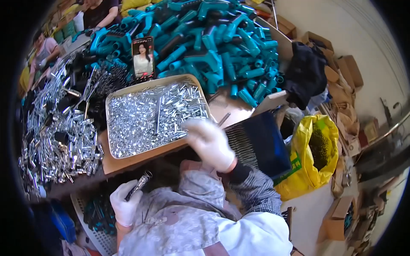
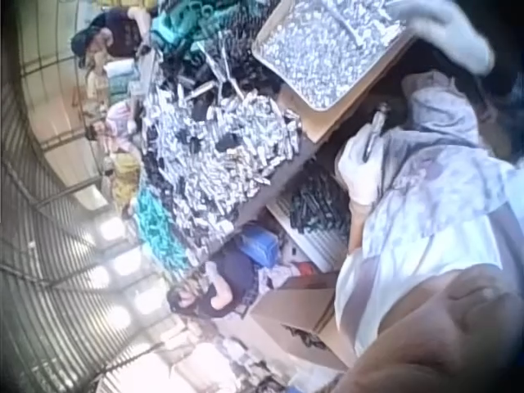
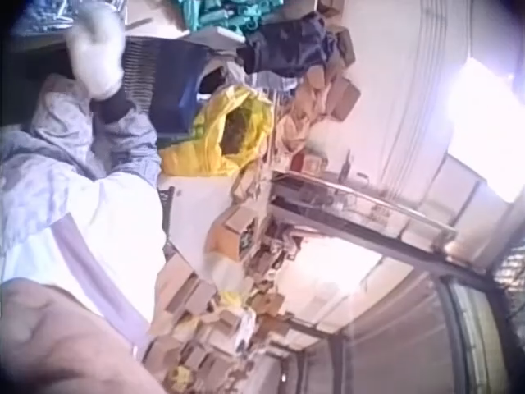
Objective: Assembling plastic teal-colored handles with metal internal components and screws at a warehouse workbench.
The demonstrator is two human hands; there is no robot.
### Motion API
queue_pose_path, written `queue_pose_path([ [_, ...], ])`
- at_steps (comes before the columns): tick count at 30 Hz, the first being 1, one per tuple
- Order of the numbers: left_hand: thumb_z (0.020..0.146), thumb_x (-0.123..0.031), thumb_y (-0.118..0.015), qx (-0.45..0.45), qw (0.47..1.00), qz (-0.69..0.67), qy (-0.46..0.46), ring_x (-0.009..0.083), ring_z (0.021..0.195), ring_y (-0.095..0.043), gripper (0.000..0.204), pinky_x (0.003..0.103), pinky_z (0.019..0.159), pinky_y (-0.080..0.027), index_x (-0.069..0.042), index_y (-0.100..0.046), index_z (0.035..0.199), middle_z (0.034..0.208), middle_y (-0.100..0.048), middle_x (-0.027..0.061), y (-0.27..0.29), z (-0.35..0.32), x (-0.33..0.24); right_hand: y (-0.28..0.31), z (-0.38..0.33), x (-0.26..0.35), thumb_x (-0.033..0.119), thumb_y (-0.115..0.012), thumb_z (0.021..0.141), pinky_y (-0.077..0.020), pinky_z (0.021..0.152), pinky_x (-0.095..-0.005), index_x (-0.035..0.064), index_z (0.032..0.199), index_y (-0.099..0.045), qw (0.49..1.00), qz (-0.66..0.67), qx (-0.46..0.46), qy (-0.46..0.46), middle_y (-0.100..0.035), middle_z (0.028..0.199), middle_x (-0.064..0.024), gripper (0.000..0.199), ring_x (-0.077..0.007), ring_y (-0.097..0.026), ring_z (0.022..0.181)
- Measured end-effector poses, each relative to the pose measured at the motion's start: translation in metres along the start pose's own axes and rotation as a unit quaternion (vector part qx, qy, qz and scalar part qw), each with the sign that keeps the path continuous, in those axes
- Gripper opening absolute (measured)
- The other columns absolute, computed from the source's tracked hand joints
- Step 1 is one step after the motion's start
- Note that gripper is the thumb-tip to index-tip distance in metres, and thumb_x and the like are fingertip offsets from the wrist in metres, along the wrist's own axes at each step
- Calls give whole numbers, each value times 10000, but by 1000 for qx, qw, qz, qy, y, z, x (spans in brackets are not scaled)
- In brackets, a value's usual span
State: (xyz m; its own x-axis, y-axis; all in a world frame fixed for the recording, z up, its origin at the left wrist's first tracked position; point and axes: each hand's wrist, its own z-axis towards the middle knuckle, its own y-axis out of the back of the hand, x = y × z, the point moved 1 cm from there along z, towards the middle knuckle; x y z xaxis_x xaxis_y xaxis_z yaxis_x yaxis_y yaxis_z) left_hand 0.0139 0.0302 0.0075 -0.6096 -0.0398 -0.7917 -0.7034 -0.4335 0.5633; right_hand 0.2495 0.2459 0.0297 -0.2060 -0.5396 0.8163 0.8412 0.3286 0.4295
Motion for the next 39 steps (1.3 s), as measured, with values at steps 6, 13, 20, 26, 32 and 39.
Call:
queue_pose_path([
  [6, 690, -2, -765, -17, 999, -15, -32, 308, 656, -641, 251, 374, 630, -513, 11, -732, 938, 753, -663, 169, -8, 2, -5, 114, 56, -97, 33, -670, 884, -555, 799, -336, 31, 1003, -738, 927, -314, -199, 51, -714, 972, -128, 138, -283, -703, 895],
  [13, 720, -29, -822, -14, 1000, -12, -17, 269, 673, -662, 254, 345, 636, -526, -7, -749, 963, 796, -697, 154, -12, -4, -9, 83, 113, -94, 347, -776, 806, -543, 850, -449, 101, 1178, -695, 881, -453, -132, -28, -713, 1038, -151, 453, -368, -678, 986],
  [20, 730, -56, -792, -2, 1000, 6, -22, 311, 760, -703, 279, 363, 706, -550, -1, -748, 1000, 873, -721, 175, -4, -5, -11, 93, 112, -69, 247, -766, 807, -548, 832, -428, 42, 1109, -682, 928, -277, -247, 37, -696, 1023, -179, 375, -365, -680, 949],
  [26, 744, -85, -784, 23, 999, 8, -21, 322, 789, -715, 280, 371, 720, -553, -10, -751, 1012, 897, -728, 177, -6, 1, -11, 70, 106, -33, 215, -765, 833, -539, 674, -282, -28, 1119, -656, 988, 36, -114, -95, -689, 905, -61, 392, -107, -629, 740],
  [32, 763, -107, -790, 31, 999, 10, -35, 330, 782, -706, 263, 381, 715, -552, -23, -753, 1009, 894, -729, 171, -8, 4, -19, 31, 111, -45, 56, -778, 807, -511, 794, -257, 21, 1097, -662, 997, 11, -24, -75, -670, 948, -2, 314, -81, -609, 874],
  [39, 721, -70, -766, 6, 1000, 9, -27, 317, 794, -719, 314, 364, 731, -555, 2, -744, 1026, 907, -731, 174, -4, 1, -16, 2, 74, -19, 69, -684, 892, -520, 893, -309, -9, 1292, -561, 959, 278, -25, 55, -686, 1118, -91, 426, -162, -645, 992],
])
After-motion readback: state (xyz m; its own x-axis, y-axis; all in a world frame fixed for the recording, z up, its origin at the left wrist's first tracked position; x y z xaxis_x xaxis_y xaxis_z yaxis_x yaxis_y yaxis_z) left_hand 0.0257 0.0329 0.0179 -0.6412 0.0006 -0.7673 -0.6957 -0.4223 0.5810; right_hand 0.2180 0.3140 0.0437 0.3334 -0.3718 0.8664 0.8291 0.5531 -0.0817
